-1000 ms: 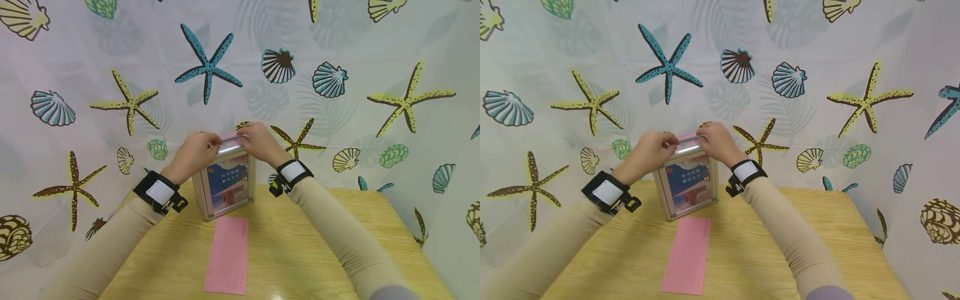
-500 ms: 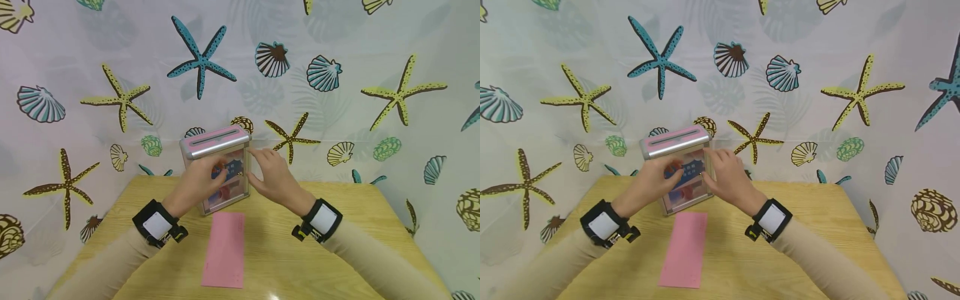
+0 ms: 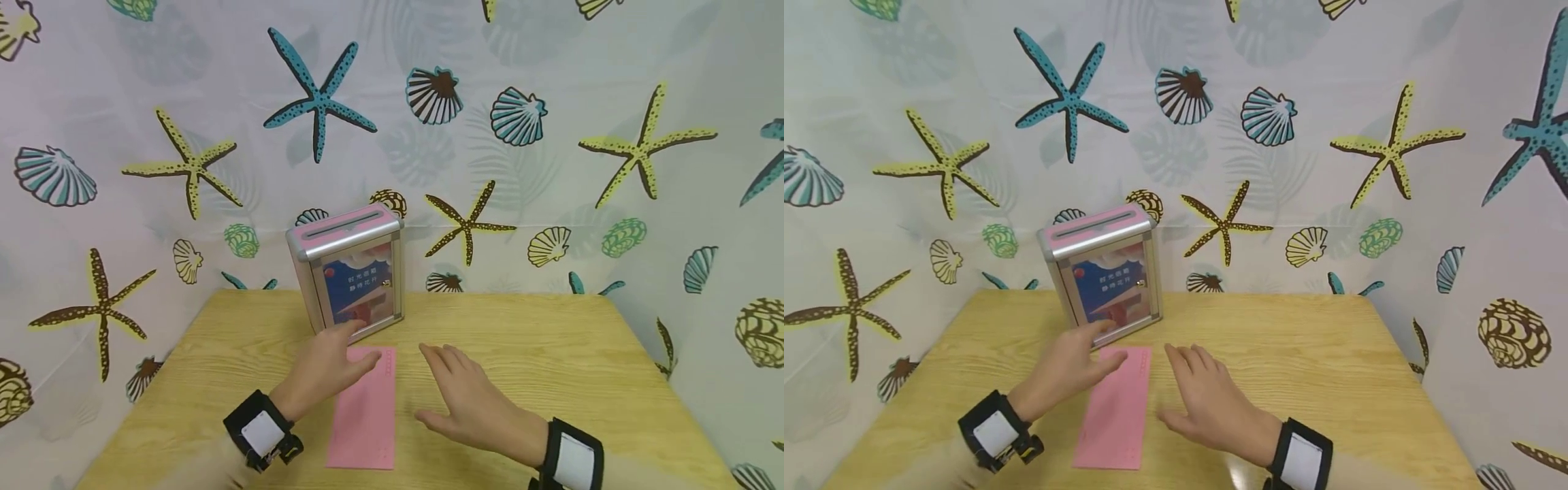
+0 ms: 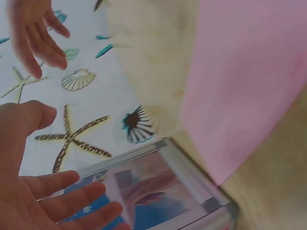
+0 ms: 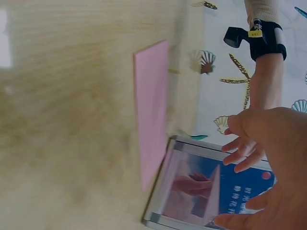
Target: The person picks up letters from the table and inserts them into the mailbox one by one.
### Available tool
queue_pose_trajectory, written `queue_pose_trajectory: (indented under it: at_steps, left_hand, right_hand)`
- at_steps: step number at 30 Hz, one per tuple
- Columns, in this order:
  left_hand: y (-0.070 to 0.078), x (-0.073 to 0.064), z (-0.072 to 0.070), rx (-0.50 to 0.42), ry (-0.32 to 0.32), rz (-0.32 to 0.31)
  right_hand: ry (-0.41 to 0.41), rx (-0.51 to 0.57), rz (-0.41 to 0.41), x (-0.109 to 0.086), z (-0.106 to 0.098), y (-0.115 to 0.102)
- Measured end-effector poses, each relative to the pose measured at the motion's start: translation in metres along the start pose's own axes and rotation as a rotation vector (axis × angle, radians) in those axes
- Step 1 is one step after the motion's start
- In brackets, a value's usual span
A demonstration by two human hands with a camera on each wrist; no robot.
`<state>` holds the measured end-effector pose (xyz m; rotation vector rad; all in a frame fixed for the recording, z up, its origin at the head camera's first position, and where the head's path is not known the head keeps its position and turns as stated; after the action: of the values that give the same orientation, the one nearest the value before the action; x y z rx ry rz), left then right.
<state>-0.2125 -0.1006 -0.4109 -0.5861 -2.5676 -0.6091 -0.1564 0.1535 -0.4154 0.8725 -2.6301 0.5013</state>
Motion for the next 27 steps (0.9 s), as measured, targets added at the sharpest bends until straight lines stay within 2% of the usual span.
queue_pose_trajectory:
  at_steps: [3,6,10,12,15,18,21,27]
  left_hand:
    - [-0.003,-0.019,0.008,0.089,-0.024,0.036]
    - [-0.004,-0.037,0.014,0.156,-0.068,0.062]
    - [-0.006,-0.056,0.019,0.185,-0.167,0.049]
    - [-0.011,-0.062,0.02,0.202,-0.225,0.02]
    - [-0.022,-0.068,0.023,0.227,-0.294,-0.036]
    - [-0.033,-0.071,0.025,0.224,-0.335,-0.086]
    - [-0.043,-0.071,0.027,0.216,-0.348,-0.115]
    - [-0.063,-0.063,0.032,0.239,-0.346,-0.161]
  right_hand:
    - [-0.046,0.007,0.048,-0.014,0.004,0.002]
    - [-0.055,0.013,0.085,-0.026,0.008,0.005]
    - [-0.06,0.039,0.097,-0.044,0.018,0.01]
    - [-0.103,0.069,0.108,-0.052,0.024,0.012]
    - [-0.165,0.118,0.109,-0.062,0.031,0.014]
    - [-0.204,0.161,0.085,-0.067,0.037,0.014]
    - [-0.219,0.137,0.04,-0.069,0.044,0.011]
    - [-0.261,0.056,-0.009,-0.062,0.059,0.0]
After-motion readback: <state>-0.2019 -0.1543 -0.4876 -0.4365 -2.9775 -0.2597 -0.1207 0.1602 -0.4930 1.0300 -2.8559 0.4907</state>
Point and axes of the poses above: each hand's wrist, its own x-axis towards the middle knuckle, its own z-axis out of the palm, y = z × x, the point moved 1 cm from there along x, towards the middle knuckle, and after that the axes turned 8 degrees about y, right-handed, at the moved point
